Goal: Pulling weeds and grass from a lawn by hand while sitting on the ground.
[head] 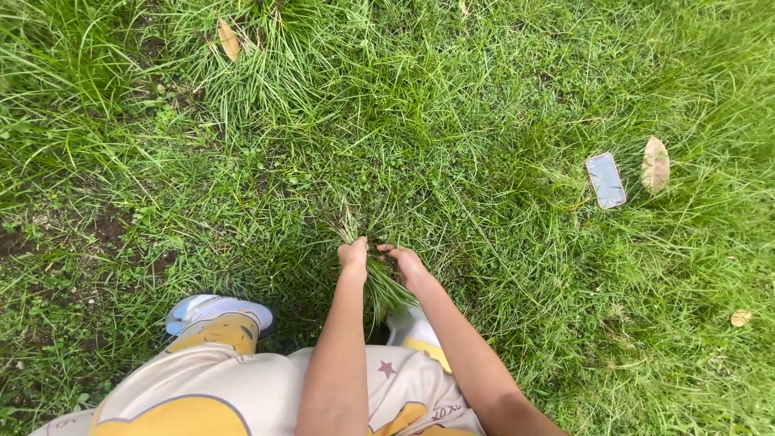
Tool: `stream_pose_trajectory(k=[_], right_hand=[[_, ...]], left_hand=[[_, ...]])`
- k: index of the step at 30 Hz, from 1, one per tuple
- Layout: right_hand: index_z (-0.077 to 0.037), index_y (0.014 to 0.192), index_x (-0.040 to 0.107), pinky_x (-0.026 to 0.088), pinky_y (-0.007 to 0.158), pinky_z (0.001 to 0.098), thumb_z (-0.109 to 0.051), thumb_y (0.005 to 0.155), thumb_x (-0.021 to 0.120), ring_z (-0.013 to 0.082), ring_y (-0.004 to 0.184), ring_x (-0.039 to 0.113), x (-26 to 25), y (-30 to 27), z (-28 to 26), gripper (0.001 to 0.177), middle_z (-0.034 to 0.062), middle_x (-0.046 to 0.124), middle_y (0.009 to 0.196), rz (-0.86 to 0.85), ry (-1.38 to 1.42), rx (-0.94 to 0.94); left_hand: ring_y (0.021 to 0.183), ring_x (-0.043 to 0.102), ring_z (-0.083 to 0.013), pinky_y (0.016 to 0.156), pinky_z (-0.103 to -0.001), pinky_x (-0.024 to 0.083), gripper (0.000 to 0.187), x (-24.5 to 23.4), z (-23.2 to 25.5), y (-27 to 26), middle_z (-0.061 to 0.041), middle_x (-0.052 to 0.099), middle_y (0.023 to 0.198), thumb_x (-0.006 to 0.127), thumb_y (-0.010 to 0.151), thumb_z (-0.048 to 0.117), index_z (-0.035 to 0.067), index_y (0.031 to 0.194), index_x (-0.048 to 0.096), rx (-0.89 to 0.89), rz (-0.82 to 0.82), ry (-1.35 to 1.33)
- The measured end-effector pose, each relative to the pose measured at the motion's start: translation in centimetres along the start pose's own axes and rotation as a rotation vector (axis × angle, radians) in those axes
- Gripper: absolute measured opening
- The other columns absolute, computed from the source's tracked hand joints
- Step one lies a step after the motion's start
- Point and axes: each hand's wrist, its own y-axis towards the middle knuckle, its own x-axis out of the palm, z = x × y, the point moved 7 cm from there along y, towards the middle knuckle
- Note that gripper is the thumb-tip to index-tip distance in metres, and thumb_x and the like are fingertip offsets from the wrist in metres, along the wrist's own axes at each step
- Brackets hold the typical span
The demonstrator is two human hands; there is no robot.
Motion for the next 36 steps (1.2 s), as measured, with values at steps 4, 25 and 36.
stream_pose_trajectory(k=[4,25,36], right_hand=[[-0.007,0.115,0.074,0.047,0.061,0.0252,-0.007,0.095,0.051,0.0164,0.076,0.063,-0.3,0.5,0.3,0.03,0.0054,0.068,0.087,0.018,-0.008,-0.025],[0.006,0.124,0.068,0.047,0.106,0.0464,-0.032,0.08,0.089,0.0278,0.126,0.056,8.4,-0.7,-6.8,0.062,0.0219,0.066,0.125,-0.324,-0.642,-0.372],[0.005,0.142,0.058,0.043,0.107,0.0626,-0.059,0.089,0.072,0.0437,0.136,0.051,27.0,-4.5,-27.1,0.084,0.0269,0.055,0.146,-0.015,-1.435,-0.735]], left_hand=[[0.119,0.06,-0.0319,0.102,-0.05,0.046,0.053,0.3,0.3,-0.4,-0.018,0.066,0.119,0.072,0.088,0.031,-0.005,0.127,0.062,0.018,0.014,0.055],[0.157,-0.001,-0.0438,0.122,-0.062,0.006,0.107,-6.7,11.2,-12.6,-0.028,-0.006,0.168,0.073,0.089,0.032,-0.006,0.162,0.004,-0.021,-0.351,-0.127],[0.151,0.029,-0.0397,0.123,-0.056,0.023,0.06,-21.1,16.9,-12.1,-0.024,0.035,0.16,0.053,0.105,0.034,0.003,0.155,0.041,0.436,0.003,-0.469]])
